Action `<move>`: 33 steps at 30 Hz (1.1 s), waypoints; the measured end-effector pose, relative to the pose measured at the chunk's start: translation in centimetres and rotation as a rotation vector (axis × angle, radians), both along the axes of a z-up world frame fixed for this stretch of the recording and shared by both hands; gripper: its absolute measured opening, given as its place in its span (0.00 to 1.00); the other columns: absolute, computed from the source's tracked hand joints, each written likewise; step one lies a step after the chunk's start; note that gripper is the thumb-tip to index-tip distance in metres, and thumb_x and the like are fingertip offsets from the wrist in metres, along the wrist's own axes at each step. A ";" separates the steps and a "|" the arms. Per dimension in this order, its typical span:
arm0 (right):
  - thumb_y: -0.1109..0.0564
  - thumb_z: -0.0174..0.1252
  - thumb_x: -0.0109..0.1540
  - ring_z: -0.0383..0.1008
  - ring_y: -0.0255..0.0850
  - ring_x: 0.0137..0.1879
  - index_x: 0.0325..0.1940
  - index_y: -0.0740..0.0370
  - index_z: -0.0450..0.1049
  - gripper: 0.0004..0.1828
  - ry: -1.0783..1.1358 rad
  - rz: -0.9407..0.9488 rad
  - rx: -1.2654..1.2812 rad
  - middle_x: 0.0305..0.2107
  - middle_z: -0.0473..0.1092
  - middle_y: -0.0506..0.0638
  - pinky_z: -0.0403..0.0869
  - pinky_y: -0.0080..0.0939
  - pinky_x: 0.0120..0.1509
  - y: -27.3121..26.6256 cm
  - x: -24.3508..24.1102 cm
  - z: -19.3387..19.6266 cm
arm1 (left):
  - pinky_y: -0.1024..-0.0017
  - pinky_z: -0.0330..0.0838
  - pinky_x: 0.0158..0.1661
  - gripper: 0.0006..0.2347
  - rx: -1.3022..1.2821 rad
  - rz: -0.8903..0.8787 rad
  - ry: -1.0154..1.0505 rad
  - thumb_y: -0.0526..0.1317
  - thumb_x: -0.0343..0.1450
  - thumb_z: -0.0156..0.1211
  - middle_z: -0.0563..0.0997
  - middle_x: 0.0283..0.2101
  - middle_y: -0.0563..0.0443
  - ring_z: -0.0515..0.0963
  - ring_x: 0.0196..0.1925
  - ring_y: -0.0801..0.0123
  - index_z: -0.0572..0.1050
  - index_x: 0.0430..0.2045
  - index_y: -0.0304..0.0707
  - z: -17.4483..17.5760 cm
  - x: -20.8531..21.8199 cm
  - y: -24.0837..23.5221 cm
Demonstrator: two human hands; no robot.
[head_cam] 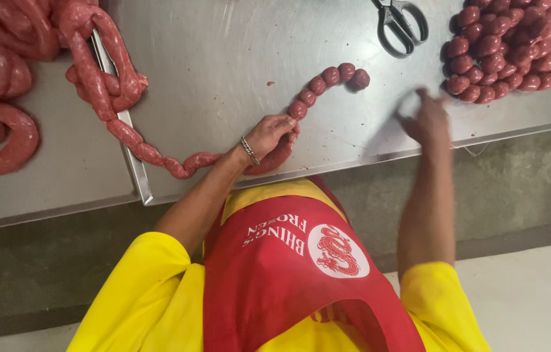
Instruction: The person portions a long strand of sausage casing by twisting it into small, uniform segments, then cuts the finished links using scissors.
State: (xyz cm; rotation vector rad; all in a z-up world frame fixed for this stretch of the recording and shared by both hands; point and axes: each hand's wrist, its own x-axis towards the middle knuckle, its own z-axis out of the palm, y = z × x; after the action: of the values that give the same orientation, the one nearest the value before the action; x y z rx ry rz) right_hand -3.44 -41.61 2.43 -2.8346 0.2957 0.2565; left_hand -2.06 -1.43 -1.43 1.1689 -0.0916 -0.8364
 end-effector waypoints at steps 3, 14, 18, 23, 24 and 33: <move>0.47 0.67 0.60 0.77 0.58 0.59 0.67 0.54 0.67 0.33 0.232 0.175 -0.050 0.54 0.76 0.61 0.75 0.59 0.61 14.3 7.6 0.2 | 0.73 0.72 0.34 0.11 -0.020 0.064 0.009 0.40 0.78 0.50 0.75 0.27 0.53 0.74 0.30 0.73 0.74 0.31 0.31 -2.4 0.4 -0.2; 0.68 0.60 0.57 0.81 0.52 0.44 0.70 0.52 0.66 0.36 -0.112 0.530 0.327 0.69 0.56 0.66 0.80 0.49 0.46 22.4 -4.5 16.8 | 0.72 0.73 0.29 0.18 0.269 0.346 -1.061 0.34 0.69 0.52 0.78 0.31 0.40 0.75 0.27 0.69 0.73 0.50 0.15 1.0 0.3 -2.0; 0.70 0.57 0.56 0.77 0.55 0.60 0.54 0.67 0.77 0.22 -0.252 0.278 0.319 0.70 0.60 0.66 0.79 0.46 0.56 17.5 -9.9 14.7 | 0.72 0.72 0.29 0.14 0.403 0.208 -0.283 0.42 0.77 0.48 0.77 0.22 0.52 0.75 0.24 0.74 0.79 0.30 0.30 -0.4 0.8 -2.2; 0.63 0.49 0.70 0.76 0.39 0.51 0.41 0.61 0.79 0.12 -0.594 -0.254 1.684 0.52 0.72 0.58 0.75 0.35 0.42 5.1 -19.2 12.2 | 0.73 0.69 0.28 0.13 0.245 0.149 -0.320 0.42 0.79 0.45 0.71 0.23 0.55 0.69 0.24 0.76 0.72 0.30 0.32 -1.0 0.2 -1.4; 0.64 0.49 0.75 0.73 0.36 0.43 0.44 0.68 0.77 0.11 -0.585 -0.405 1.712 0.45 0.71 0.59 0.72 0.34 0.39 4.6 -20.2 10.4 | 0.73 0.68 0.28 0.14 0.234 0.151 -0.331 0.42 0.80 0.45 0.71 0.23 0.55 0.69 0.24 0.76 0.72 0.30 0.32 -1.0 0.2 -1.4; 0.50 0.56 0.63 0.74 0.41 0.43 0.47 0.63 0.80 0.16 0.020 -0.452 1.241 0.37 0.77 0.55 0.71 0.43 0.48 0.5 -26.8 3.1 | 0.79 0.59 0.24 0.14 0.052 0.187 -0.089 0.45 0.81 0.46 0.64 0.21 0.60 0.61 0.22 0.80 0.70 0.30 0.34 -1.7 0.9 -1.3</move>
State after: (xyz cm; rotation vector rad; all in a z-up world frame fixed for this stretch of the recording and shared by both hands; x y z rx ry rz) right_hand -30.27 -41.07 5.57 -1.5009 0.5288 0.2431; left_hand -1.21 -2.76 -3.11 1.2428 -0.0328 -0.6254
